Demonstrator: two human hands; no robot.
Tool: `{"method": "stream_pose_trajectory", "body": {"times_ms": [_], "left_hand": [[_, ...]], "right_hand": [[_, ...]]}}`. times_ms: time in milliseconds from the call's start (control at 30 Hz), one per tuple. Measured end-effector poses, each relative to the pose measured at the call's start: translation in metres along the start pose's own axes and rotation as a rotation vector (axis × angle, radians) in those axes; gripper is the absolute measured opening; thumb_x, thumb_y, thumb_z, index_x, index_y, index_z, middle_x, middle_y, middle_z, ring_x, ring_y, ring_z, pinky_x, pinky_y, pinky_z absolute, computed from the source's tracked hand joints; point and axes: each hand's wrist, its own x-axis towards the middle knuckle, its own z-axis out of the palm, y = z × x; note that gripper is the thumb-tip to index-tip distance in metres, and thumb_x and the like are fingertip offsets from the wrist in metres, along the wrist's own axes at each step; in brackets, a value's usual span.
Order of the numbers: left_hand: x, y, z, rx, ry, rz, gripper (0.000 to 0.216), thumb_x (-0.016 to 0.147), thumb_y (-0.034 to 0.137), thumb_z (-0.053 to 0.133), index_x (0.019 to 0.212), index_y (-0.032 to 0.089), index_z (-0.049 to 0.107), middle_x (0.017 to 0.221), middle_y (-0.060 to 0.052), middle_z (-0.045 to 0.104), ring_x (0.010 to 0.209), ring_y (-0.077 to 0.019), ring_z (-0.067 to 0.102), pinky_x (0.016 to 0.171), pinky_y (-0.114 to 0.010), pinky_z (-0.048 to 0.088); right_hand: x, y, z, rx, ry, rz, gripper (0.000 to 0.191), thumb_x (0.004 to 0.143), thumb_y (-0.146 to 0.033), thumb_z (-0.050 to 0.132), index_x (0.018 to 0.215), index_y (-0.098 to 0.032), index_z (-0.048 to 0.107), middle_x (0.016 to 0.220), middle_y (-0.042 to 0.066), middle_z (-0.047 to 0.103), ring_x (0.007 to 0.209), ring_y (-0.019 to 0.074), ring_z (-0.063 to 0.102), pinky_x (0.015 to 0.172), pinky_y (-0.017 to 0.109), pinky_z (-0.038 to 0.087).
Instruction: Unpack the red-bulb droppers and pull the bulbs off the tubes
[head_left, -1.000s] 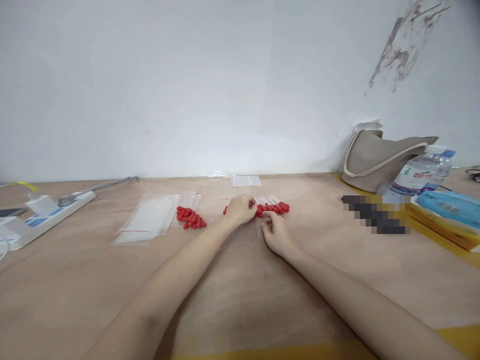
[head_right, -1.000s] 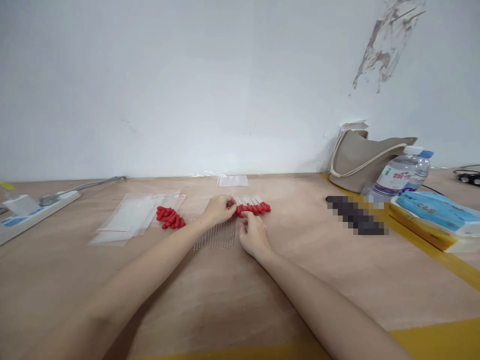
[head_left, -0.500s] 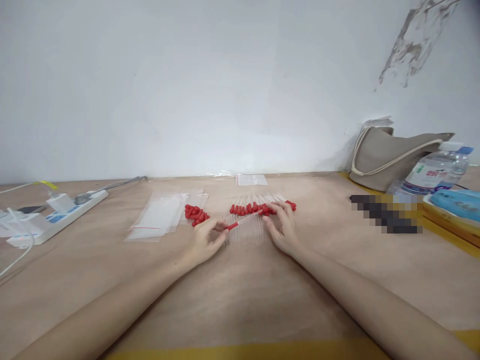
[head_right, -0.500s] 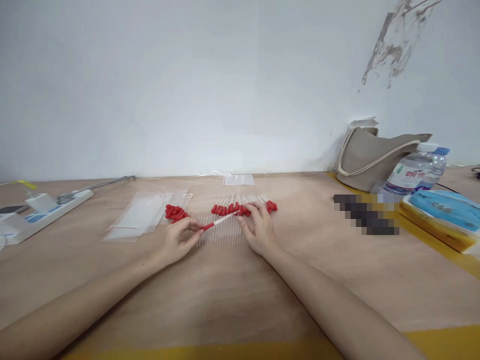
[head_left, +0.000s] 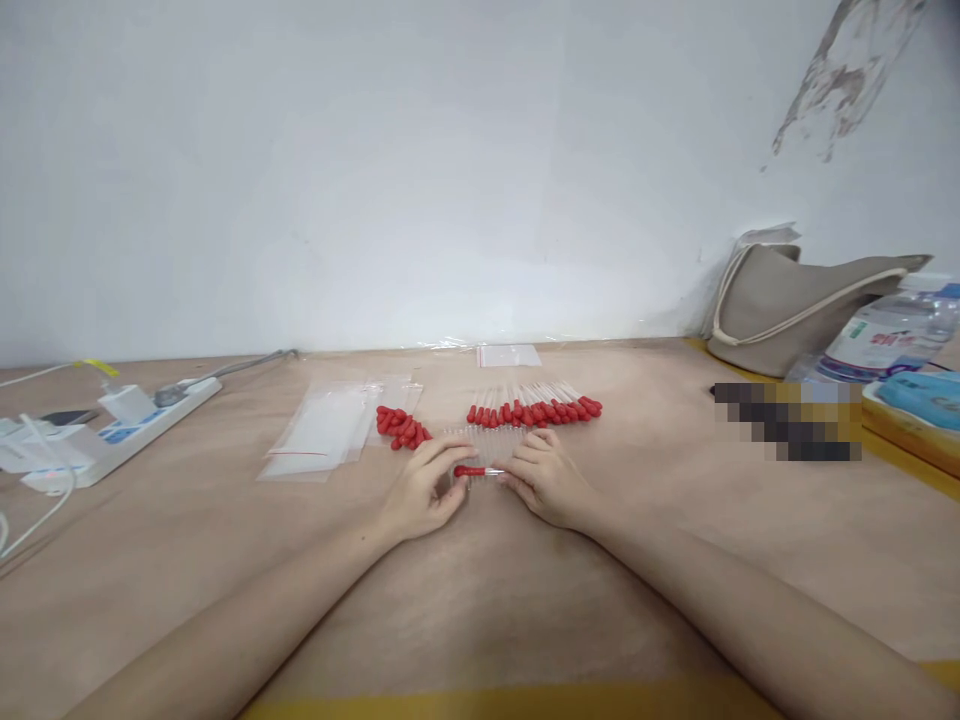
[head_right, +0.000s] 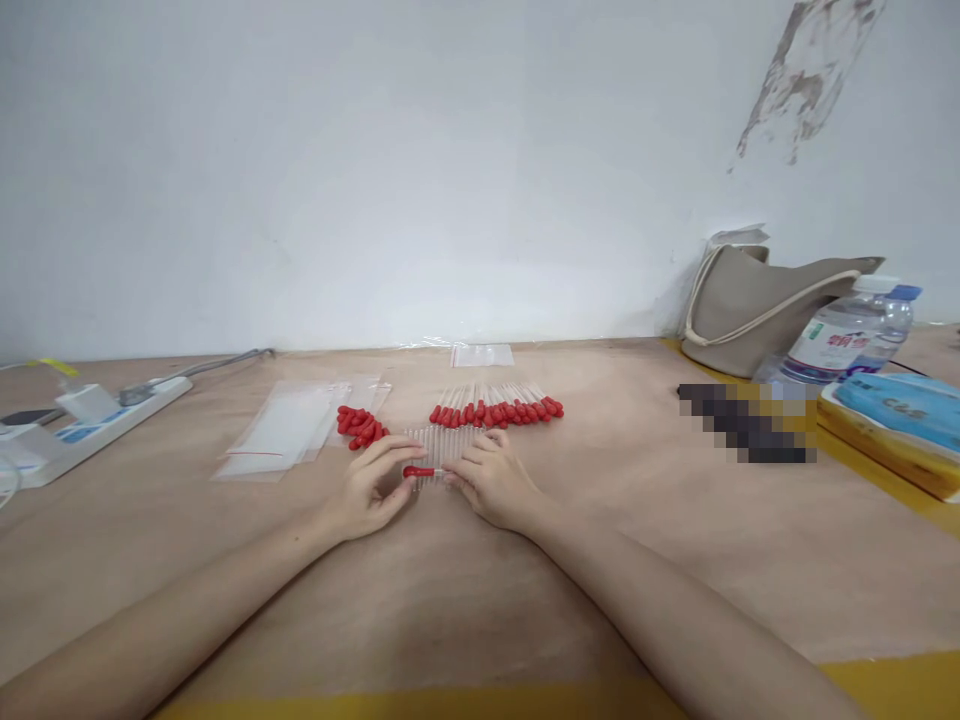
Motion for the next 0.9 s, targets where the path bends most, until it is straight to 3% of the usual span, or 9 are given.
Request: {"method": "stream_pose_trajectory", "body": {"times_ms": [133, 367, 600, 800, 900], "left_hand": [[0.006, 0.008, 0.003, 0.113, -0.119, 0.04, 0.015, 0.083, 0.027, 0.049, 0.09, 0.02, 0.06, 0.094, -0.004, 0.061, 0.093, -0.0176, 0.051, 0.084, -0.034, 0.036], [0.003, 0.016, -0.007, 0.166, -0.305, 0.102, 0.024, 0.089, 0.027, 0.037, 0.08, 0.019, 0.057, 0.084, -0.003, 0.061, 0.084, -0.0165, 0.049, 0.086, -0.037, 0.029], [-0.001, 0.016, -0.01, 0.146, -0.348, 0.11, 0.028, 0.089, 0.027, 0.032, 0.075, 0.018, 0.054, 0.077, -0.004, 0.058, 0.077, -0.017, 0.045, 0.078, -0.035, 0.03], [-0.009, 0.018, -0.019, 0.127, -0.355, 0.147, 0.025, 0.088, 0.023, 0.031, 0.071, 0.018, 0.048, 0.07, -0.003, 0.053, 0.07, -0.0164, 0.045, 0.069, -0.033, 0.031], [-0.018, 0.006, -0.031, 0.108, -0.27, 0.042, 0.028, 0.088, 0.022, 0.026, 0.066, 0.018, 0.044, 0.065, -0.003, 0.049, 0.064, -0.0159, 0.043, 0.065, -0.032, 0.033]], "right_hand": [[0.0, -0.003, 0.002, 0.027, 0.031, -0.049, 0.021, 0.086, -0.026, 0.043, 0.085, -0.018, 0.062, 0.065, 0.001, 0.057, 0.071, 0.0134, 0.044, 0.079, 0.032, 0.029], [-0.006, -0.006, -0.004, 0.039, 0.069, -0.182, 0.018, 0.086, -0.025, 0.044, 0.082, -0.019, 0.06, 0.06, -0.001, 0.054, 0.065, 0.0116, 0.04, 0.077, 0.032, 0.029], [-0.007, -0.011, -0.007, -0.044, 0.108, -0.293, 0.02, 0.087, -0.019, 0.04, 0.088, -0.018, 0.059, 0.057, -0.001, 0.049, 0.063, 0.0121, 0.038, 0.075, 0.031, 0.034], [-0.015, -0.002, -0.01, 0.003, 0.109, -0.446, 0.028, 0.087, -0.012, 0.036, 0.106, -0.017, 0.055, 0.063, 0.0, 0.051, 0.068, 0.0131, 0.042, 0.084, 0.033, 0.037], [-0.02, 0.009, -0.011, 0.009, 0.197, -0.289, 0.028, 0.087, -0.016, 0.037, 0.107, -0.02, 0.056, 0.063, 0.0, 0.051, 0.071, 0.0143, 0.045, 0.08, 0.034, 0.039]]}}
